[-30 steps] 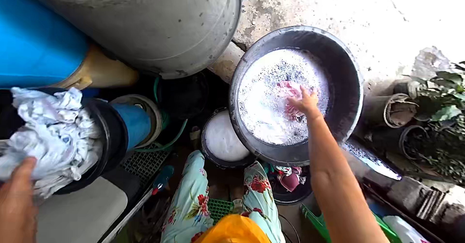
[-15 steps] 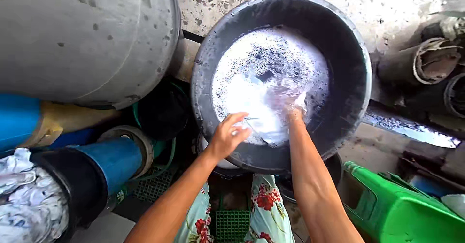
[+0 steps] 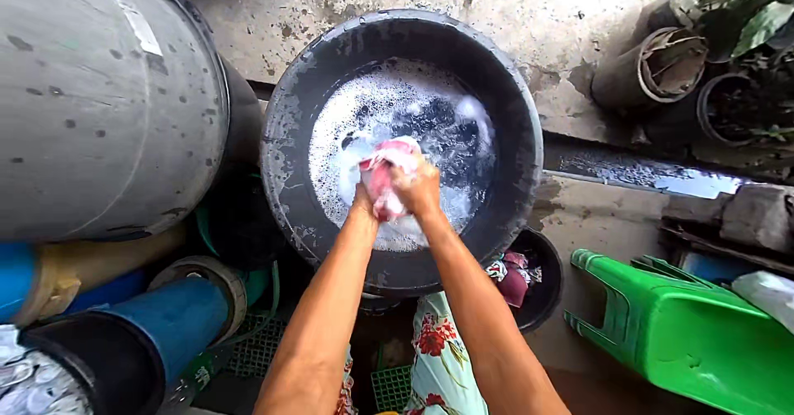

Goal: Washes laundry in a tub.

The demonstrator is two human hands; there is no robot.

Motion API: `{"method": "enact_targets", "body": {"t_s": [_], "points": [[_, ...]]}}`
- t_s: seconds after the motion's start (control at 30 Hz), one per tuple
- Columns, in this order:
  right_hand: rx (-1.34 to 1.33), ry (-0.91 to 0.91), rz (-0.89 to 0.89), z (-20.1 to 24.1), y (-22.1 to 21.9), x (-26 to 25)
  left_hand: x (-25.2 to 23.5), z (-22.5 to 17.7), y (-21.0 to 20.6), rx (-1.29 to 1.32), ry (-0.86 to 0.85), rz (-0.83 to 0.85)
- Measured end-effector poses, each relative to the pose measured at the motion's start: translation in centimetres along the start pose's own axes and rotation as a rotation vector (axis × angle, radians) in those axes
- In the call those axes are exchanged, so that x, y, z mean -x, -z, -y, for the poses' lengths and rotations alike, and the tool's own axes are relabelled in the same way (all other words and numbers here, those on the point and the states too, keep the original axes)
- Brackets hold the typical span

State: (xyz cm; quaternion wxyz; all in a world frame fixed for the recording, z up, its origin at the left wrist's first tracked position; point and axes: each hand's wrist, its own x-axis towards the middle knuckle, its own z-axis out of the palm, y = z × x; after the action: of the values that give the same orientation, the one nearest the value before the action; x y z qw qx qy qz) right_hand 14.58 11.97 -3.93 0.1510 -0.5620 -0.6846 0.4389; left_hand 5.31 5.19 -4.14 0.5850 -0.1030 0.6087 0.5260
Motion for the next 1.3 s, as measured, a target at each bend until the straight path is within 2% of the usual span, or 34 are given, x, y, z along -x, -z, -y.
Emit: {"method": "enact_targets", "body": {"t_s": [0.07, 0.13, 0.23, 0.37, 0.43, 0.47, 0.53, 0.57, 0.6, 0.67, 0.73, 0.77, 0.9, 0.97, 1.03, 1.17, 1.23, 1.3], "points": [[0.011, -0.256, 0.129, -2.1, 1.0, -4.0, -0.9, -1.0, -2.0, -0.072, -0.072, 0.072], [0.001, -0.278, 0.143, -4.9, 0.7, -6.3, -2.0, -1.7, -2.6, -0.126, -0.131, 0.071], [0.029, -0.268, 0.158, -9.9, 1.3, -7.1, -3.7, -2.0, -1.8, -0.244, -0.095, 0.012], [-0.084, -0.452, -0.018, -14.8, -1.5, -4.0, -8.6, 1.4, 1.5, -0.827, -0.222, -0.021], [-0.234, -0.472, -0.134, -15.2, -3.6, -3.1, -10.5, 2.9, 2.1, -0.959, -0.258, 0.024], [-0.387, -0.454, -0.161, -15.2, -4.7, -2.7, -10.8, 3.3, 1.8, -0.947, -0.248, 0.038], [-0.764, -0.406, -0.110, -12.7, -5.5, -1.9, -10.8, 3.7, 0.7, -0.710, -0.178, 0.044], [-0.866, -0.334, -0.054, -11.0, -5.3, -1.6, -10.5, 3.7, 0.0, -0.559, -0.147, 0.021], [-0.857, -0.236, -0.007, -8.9, -4.8, -1.3, -9.7, 3.2, -0.7, -0.435, -0.139, -0.011], [-0.572, -0.015, 0.024, -4.1, -3.7, 0.0, -5.7, 1.8, -1.9, -0.248, -0.102, -0.079], [-0.220, 0.181, -0.099, -0.9, -3.2, -0.1, -0.9, -0.2, -1.4, -0.170, 0.010, -0.043], [-0.095, 0.223, -0.155, -0.6, -2.9, -1.1, -0.3, -0.7, -1.2, -0.206, -0.027, 0.002], [0.058, 0.010, -0.087, -4.0, 1.2, -6.5, -2.8, -3.5, -2.4, -0.307, -0.169, 0.133], [0.134, -0.007, -0.013, -5.7, 2.9, -7.6, -4.3, -4.3, -1.6, -0.594, -0.303, 0.066], [0.257, -0.050, 0.141, -8.0, 3.0, -7.2, -5.7, -3.9, -1.1, -0.921, -0.366, -0.023], [0.404, -0.274, 0.489, -12.7, -0.8, -6.1, -7.8, 0.2, -1.0, -1.546, -0.228, -0.040], [0.402, -0.400, 0.538, -13.2, -2.4, -5.9, -9.0, 2.2, -0.4, -1.635, -0.177, 0.006], [0.366, -0.463, 0.450, -13.3, -3.7, -5.2, -9.8, 3.6, 0.1, -1.563, -0.139, 0.085]]}}
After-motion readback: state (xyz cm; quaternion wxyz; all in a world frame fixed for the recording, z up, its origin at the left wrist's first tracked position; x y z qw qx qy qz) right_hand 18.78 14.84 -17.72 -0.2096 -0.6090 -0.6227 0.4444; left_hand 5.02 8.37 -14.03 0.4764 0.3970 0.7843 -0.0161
